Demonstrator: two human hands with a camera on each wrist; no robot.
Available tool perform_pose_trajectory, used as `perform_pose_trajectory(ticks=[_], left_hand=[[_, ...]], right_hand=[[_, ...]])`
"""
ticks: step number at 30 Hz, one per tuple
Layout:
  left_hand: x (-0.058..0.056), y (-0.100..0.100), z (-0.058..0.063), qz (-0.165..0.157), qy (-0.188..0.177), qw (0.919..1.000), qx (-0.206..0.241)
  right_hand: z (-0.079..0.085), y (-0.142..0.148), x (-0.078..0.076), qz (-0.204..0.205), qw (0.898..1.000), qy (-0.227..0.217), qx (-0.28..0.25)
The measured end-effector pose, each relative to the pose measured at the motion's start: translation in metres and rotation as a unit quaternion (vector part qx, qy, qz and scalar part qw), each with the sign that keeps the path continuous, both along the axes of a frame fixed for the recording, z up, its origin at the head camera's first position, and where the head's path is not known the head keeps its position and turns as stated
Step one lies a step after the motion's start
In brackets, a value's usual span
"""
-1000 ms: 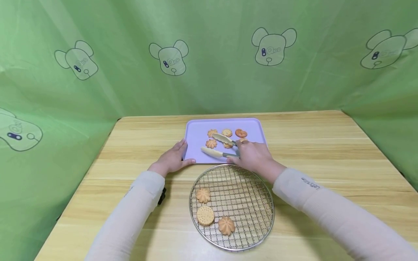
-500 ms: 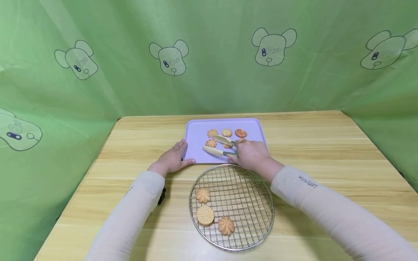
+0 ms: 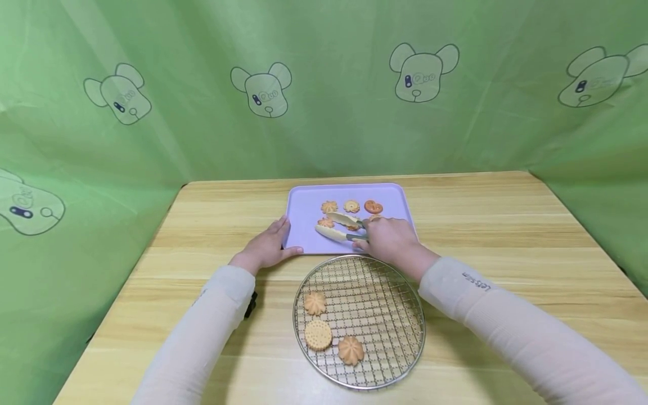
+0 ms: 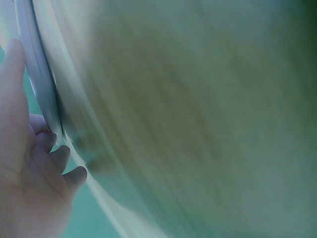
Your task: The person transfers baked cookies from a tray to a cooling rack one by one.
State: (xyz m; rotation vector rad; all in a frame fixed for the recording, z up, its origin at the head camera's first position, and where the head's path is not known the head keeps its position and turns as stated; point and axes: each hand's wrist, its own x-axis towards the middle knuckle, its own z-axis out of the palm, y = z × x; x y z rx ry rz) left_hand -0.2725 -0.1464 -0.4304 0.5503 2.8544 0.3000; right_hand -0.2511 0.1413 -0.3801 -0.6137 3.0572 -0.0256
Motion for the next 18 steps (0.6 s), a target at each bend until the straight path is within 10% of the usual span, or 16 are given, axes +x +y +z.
perform_pose_trajectory(ticks=[18], left_hand=[[0.002, 0.001, 0.002, 0.002, 0.000, 1.0000, -0.001]], right_hand=[[-0.002, 0.016, 0.009, 0.028, 0.998, 0.048, -0.032]])
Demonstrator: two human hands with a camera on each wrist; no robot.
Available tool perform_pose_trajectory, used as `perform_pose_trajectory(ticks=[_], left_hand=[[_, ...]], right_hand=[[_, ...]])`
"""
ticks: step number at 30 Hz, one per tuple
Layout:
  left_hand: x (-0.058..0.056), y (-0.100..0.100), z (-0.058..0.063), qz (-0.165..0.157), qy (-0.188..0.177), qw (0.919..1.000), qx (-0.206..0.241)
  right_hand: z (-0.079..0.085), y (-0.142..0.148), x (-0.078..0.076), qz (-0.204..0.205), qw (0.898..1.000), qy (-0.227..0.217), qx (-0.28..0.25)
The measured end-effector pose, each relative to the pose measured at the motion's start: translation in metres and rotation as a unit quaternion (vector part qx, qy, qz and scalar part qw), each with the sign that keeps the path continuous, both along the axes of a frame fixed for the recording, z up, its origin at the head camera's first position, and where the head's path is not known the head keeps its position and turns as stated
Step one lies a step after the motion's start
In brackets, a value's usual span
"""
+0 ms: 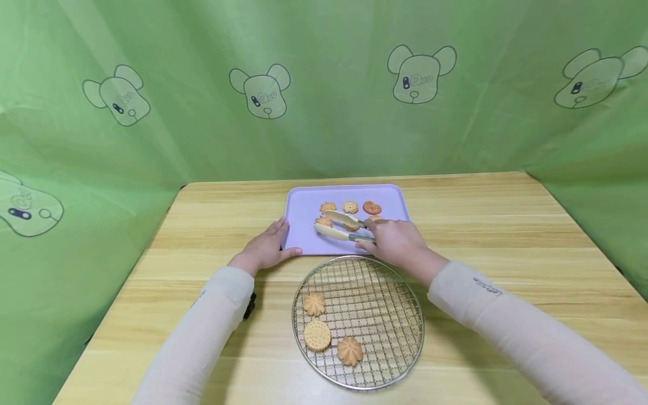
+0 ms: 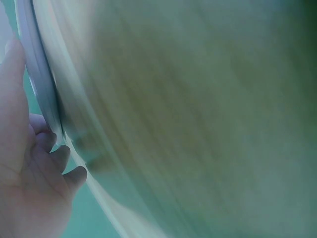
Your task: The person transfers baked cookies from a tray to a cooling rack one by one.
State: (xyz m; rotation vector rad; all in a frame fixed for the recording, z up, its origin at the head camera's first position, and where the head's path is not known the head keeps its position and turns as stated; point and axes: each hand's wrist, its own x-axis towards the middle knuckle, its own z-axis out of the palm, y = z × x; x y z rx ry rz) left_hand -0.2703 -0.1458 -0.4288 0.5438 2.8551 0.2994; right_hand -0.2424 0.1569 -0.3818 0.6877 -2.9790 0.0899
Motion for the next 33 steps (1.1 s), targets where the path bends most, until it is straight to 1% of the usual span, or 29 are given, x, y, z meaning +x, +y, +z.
perform_pose_trajectory(ticks=[9, 16, 22, 29, 33], left_hand=[[0.000, 0.001, 0.001, 0.000, 0.000, 1.0000, 0.005], [0.002, 0.001, 0.003, -0.001, -0.001, 1.0000, 0.004], [0.002, 0.001, 0.002, 0.002, -0.002, 1.0000, 0.009], [0.000, 0.000, -0.001, -0.001, 0.004, 1.0000, 0.003], [0.000, 0.000, -0.002, 0.001, 0.002, 1.0000, 0.006]], right_hand=[[-0.003, 0.016, 0.003, 0.036, 0.999, 0.030, -0.016], [-0.004, 0.031, 0.007, 0.066, 0.996, 0.058, -0.032], [-0.004, 0.042, 0.011, 0.090, 0.992, 0.075, -0.045], [0.001, 0.057, 0.017, 0.120, 0.989, 0.076, -0.051], [0.003, 0.065, 0.021, 0.126, 0.989, 0.066, -0.049]])
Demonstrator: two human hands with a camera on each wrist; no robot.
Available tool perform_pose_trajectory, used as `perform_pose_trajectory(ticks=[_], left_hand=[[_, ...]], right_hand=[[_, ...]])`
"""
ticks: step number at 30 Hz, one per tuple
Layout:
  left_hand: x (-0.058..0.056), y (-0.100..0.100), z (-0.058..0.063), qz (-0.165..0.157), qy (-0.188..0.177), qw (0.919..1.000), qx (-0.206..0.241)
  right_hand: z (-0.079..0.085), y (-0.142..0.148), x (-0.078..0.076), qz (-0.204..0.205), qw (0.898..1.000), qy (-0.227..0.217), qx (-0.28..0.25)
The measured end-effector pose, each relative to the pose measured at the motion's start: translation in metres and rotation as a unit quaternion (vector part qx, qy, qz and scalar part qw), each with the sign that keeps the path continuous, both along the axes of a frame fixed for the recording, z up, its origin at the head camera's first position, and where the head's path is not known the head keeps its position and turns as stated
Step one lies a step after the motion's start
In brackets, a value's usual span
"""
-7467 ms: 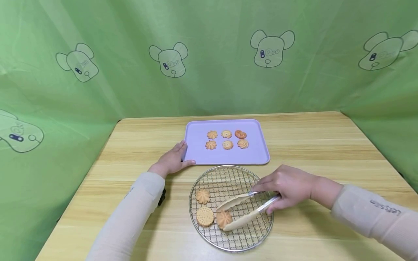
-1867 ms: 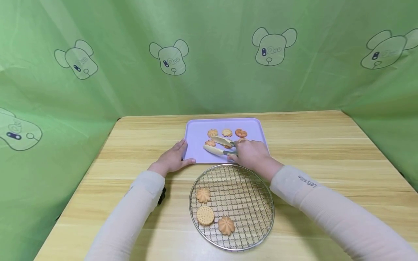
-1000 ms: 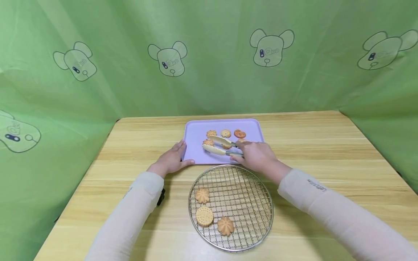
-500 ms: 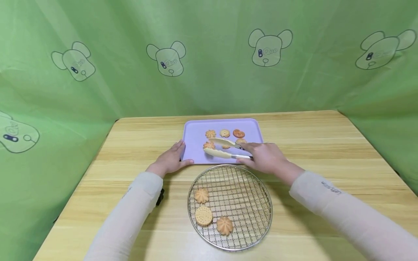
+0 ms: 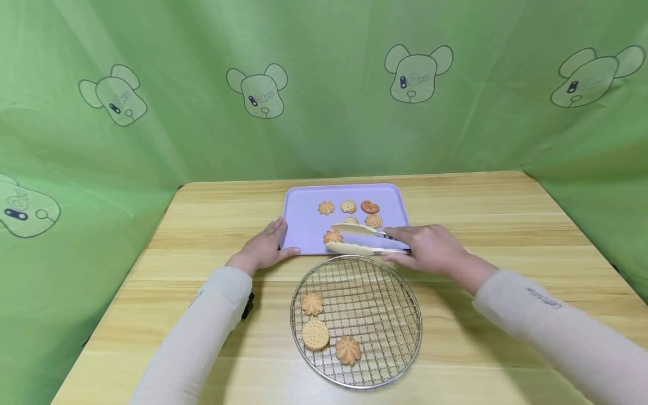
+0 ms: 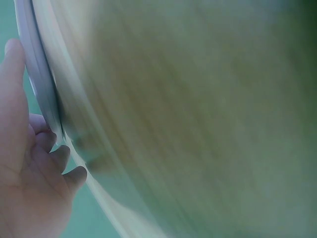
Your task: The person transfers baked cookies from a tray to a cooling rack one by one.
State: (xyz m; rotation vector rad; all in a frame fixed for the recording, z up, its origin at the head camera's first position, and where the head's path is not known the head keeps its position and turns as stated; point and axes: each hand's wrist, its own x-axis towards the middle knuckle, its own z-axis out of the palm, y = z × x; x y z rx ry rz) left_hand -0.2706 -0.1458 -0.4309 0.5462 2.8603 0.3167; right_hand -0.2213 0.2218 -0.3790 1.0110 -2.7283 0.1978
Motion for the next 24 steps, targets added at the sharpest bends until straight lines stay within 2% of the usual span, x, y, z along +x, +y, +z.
perform_pose_trajectory(ticks=[6, 14, 24], left_hand=[[0.001, 0.000, 0.001, 0.000, 0.000, 1.0000, 0.001], [0.001, 0.001, 0.001, -0.001, -0.001, 1.0000, 0.000], [0.001, 0.001, 0.002, -0.001, -0.002, 1.0000, 0.004]], right_hand=[[0.001, 0.010, 0.004, 0.020, 1.000, 0.015, 0.005], [-0.003, 0.022, 0.007, 0.093, 0.993, 0.073, -0.026], [-0.007, 0.033, 0.011, 0.140, 0.987, 0.080, -0.025]])
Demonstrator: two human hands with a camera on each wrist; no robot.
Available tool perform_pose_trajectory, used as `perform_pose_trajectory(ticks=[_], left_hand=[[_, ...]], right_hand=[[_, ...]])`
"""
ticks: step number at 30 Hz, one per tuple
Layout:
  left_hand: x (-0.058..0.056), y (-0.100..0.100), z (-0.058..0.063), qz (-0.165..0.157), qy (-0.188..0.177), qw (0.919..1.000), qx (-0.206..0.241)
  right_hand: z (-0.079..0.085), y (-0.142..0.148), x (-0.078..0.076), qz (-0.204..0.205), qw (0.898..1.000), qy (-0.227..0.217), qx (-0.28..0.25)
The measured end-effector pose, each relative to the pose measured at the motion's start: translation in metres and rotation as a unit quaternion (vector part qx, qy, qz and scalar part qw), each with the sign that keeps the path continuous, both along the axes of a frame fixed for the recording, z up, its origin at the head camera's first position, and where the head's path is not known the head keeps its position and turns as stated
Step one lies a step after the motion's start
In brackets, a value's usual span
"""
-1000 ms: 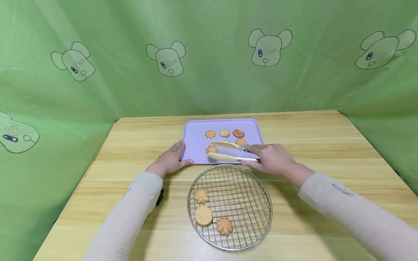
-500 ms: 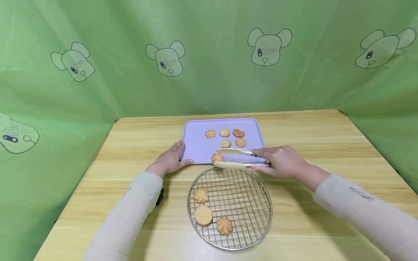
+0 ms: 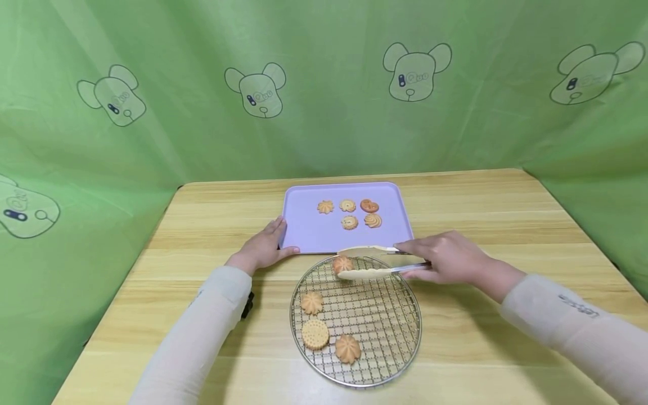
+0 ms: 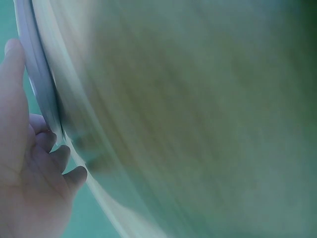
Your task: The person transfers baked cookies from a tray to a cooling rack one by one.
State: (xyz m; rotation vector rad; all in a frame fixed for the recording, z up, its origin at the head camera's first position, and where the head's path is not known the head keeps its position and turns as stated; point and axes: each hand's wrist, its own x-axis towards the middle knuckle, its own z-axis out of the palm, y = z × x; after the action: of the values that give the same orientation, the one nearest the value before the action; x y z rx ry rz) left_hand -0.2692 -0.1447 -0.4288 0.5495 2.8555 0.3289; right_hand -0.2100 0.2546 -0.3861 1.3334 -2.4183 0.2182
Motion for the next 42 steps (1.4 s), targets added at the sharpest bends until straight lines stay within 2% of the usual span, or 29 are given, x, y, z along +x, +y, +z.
perform_pose_trajectory(ticks=[3, 14, 25, 32, 42], left_hand=[[0.0000, -0.0002, 0.0001, 0.002, -0.003, 1.0000, 0.000], [-0.0003, -0.0008, 0.0000, -0.001, -0.004, 1.0000, -0.006], [0.0011, -0.0003, 0.0026, -0.002, -0.006, 1.0000, -0.007], [0.0013, 0.0001, 0.0031, -0.002, -0.006, 1.0000, -0.005], [0.0009, -0.0006, 0.0016, -0.002, -0.005, 1.0000, -0.004]], right_hand=[[-0.0010, 0.0011, 0.0013, 0.008, 1.000, -0.001, 0.004], [-0.0039, 0.0011, 0.0027, 0.081, 0.996, -0.013, -0.017], [-0.0048, -0.0004, 0.0067, 0.117, 0.992, -0.043, 0.003], [-0.0079, -0.0040, 0.0076, 0.143, 0.989, -0.046, 0.003], [-0.0093, -0.0076, 0.0094, 0.159, 0.986, -0.044, 0.017]])
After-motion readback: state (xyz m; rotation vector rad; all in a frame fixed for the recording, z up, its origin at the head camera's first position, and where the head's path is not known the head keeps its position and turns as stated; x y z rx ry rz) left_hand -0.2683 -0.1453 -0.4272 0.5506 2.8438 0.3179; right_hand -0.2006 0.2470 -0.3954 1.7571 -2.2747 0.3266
